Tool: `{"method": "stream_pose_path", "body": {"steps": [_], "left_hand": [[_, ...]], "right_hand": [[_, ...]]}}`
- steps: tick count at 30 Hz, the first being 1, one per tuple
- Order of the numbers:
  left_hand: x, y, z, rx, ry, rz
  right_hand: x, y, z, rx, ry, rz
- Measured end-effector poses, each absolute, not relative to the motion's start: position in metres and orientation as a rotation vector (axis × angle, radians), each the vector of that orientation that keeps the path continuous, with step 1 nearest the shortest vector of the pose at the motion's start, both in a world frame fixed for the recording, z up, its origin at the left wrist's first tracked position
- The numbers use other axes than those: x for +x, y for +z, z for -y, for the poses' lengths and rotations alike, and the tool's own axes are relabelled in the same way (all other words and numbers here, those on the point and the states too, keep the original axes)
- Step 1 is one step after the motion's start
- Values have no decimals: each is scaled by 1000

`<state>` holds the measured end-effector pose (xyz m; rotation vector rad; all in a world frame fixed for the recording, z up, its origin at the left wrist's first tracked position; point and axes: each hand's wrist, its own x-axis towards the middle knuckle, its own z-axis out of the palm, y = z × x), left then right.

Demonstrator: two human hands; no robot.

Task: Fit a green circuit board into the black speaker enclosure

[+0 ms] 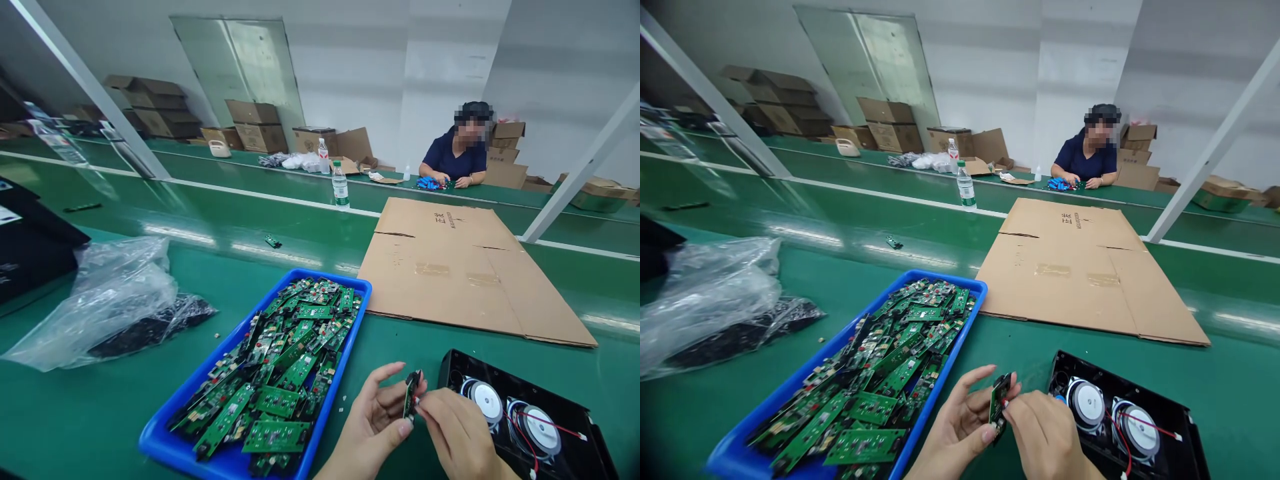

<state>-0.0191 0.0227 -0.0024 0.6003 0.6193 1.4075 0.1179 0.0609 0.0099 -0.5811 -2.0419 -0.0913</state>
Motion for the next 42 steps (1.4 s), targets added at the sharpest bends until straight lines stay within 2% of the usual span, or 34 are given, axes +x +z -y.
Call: {"method": "stream_pose_path", "body": {"steps": [7,11,15,19,22,26,33,42], "left_hand": [[-23,-13,-29,683,1324,-620],[-25,-16,-36,572,1252,-682],[-28,-17,-36,635,1118,-684],[-20,-22,-29,804,861,-726],[-3,-29,-20,792,831,-725],[18,-27,-11,812,872,-816],[48,12,-24,986,1028,-1115],[63,7,-48,1318,1082,-1236]], "right_hand": [[117,10,-63,-623,8,2109],[137,42,-64,-685,-35,2281],[196,66,-62,-923,-73,2375],[254,50,-47,-1001,-22,2638],[269,27,-32,-1029,20,2641],[262,10,-27,-1191,226,2471],[245,13,-46,-1346,543,1929],[222,-4,-47,-1273,240,1974]]}}
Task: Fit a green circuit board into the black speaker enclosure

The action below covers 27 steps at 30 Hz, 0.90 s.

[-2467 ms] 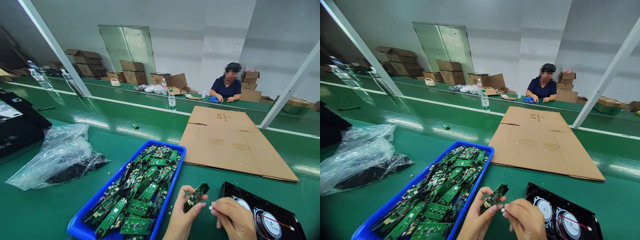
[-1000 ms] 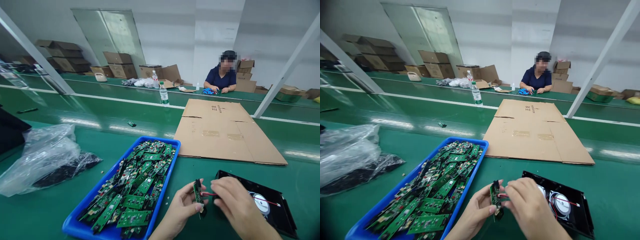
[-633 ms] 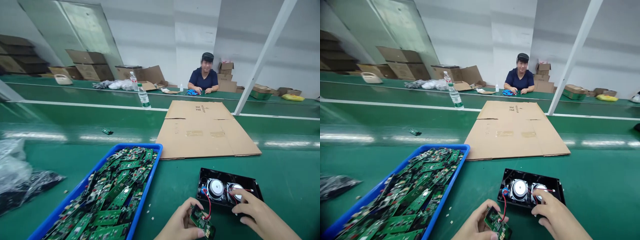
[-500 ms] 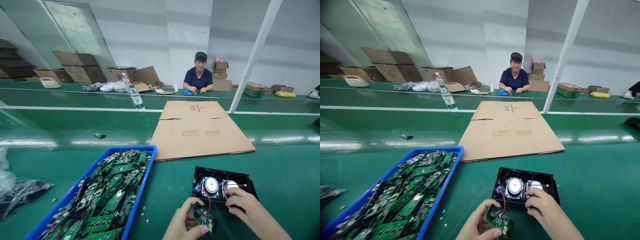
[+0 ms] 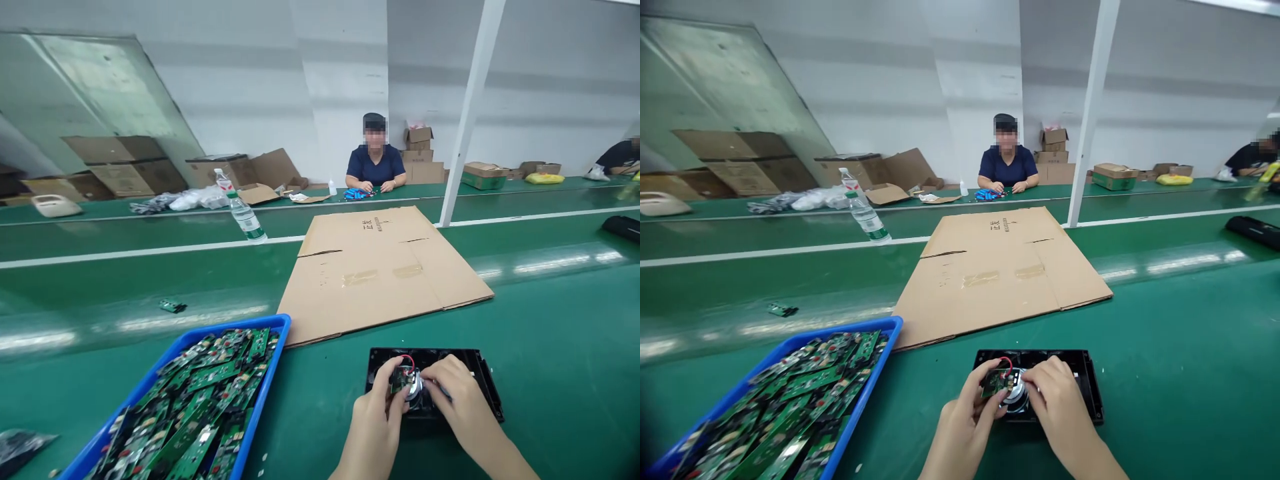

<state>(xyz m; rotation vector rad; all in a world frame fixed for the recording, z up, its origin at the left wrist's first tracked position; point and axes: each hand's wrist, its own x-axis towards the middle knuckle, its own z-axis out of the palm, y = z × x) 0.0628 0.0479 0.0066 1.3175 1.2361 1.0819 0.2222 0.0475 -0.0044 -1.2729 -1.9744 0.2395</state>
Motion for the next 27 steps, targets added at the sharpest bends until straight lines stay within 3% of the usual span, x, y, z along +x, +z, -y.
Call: {"method": "stream_pose_path", "body": {"steps": [13,23,27], "left_hand": [[62,-2,-47,1499,1077,-1151],[59,13,-50,1613,1011,-1049],[61,15,-51,1567,978,-1052]], "right_hand": [[214,-10,-41,-1241,37,2053],[220,-7,-40,-1250,346,2039],[216,-7,-40,-1245,316,2014]]}}
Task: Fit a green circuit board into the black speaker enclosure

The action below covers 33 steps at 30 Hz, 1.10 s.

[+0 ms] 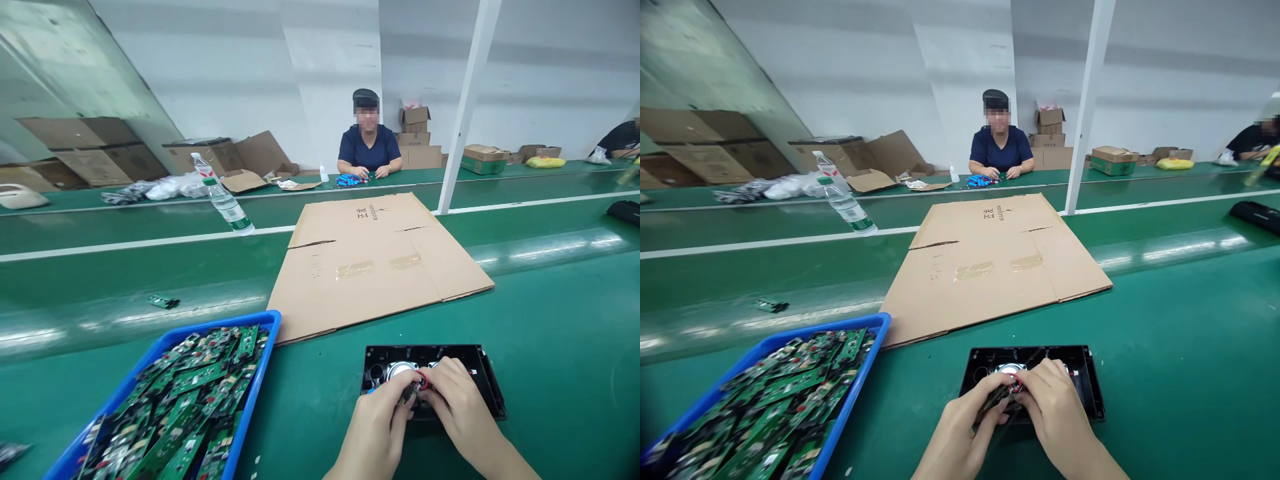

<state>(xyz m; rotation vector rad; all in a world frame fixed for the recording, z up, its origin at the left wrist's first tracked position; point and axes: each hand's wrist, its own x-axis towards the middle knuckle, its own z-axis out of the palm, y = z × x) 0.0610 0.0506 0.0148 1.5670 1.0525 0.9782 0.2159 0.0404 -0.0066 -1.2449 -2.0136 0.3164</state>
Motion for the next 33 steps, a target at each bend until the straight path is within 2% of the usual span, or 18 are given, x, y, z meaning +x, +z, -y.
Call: {"method": "stream_pose_path", "body": {"steps": [5,12,18,25,30,33], "left_hand": [[60,16,-51,1486,887,-1079],[58,8,-49,1710,777,-1253],[55,8,-52,1699,851,-1336],[56,13,-52,1574,883,-1315],[56,17,-53,1532,817,-1299],[58,18,-53,1517,868,-1336]], "right_hand": [[228,1,-41,-1276,278,2025],[285,-2,-31,-1813,95,1975],[276,6,-34,-1645,394,2031],[239,10,-30,-1456,578,1952],[231,3,-31,-1477,997,1568],[231,-1,-33,-1498,1073,1350]]}}
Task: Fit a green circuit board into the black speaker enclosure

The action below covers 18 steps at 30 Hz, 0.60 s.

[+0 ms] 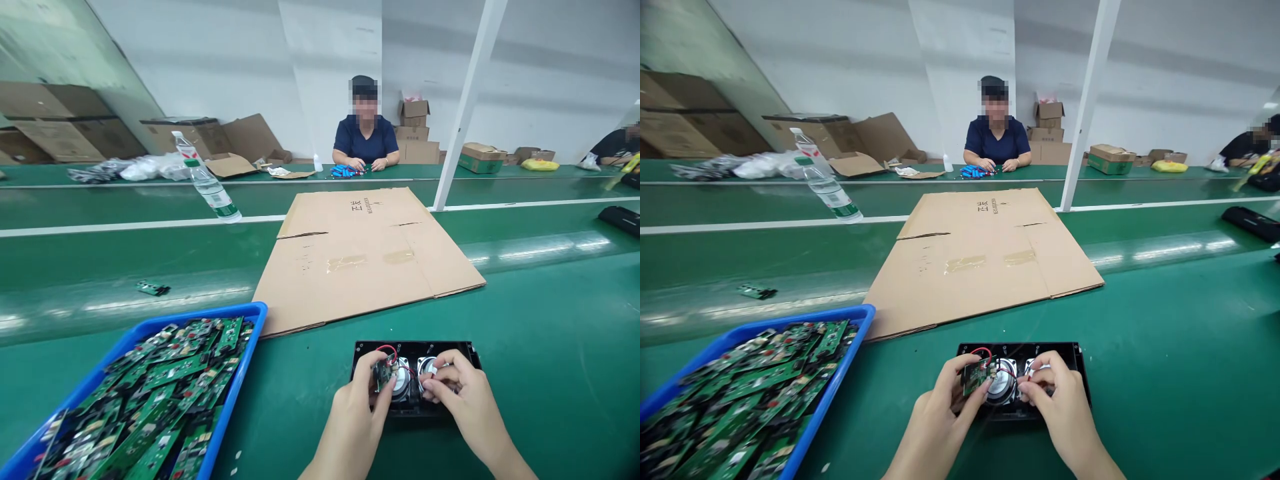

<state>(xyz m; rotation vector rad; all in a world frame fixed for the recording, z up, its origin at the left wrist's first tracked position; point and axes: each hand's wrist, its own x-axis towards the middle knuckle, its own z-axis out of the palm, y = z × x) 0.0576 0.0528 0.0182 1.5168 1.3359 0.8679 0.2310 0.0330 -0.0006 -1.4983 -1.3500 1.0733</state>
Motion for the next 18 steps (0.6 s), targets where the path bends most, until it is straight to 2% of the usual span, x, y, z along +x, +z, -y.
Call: {"method": "stream_pose_path", "body": {"steps": [2,7,18], "left_hand": [[59,18,-52,1508,918,-1368],[61,16,-49,1557,952,-1413],[61,3,-45,1846,925,-1219]], "right_hand": [[230,-2,-33,-1464,967,1431],[223,-6,-31,-1230,407,1906],[219,-11,-33,-1282,219,2026]]}}
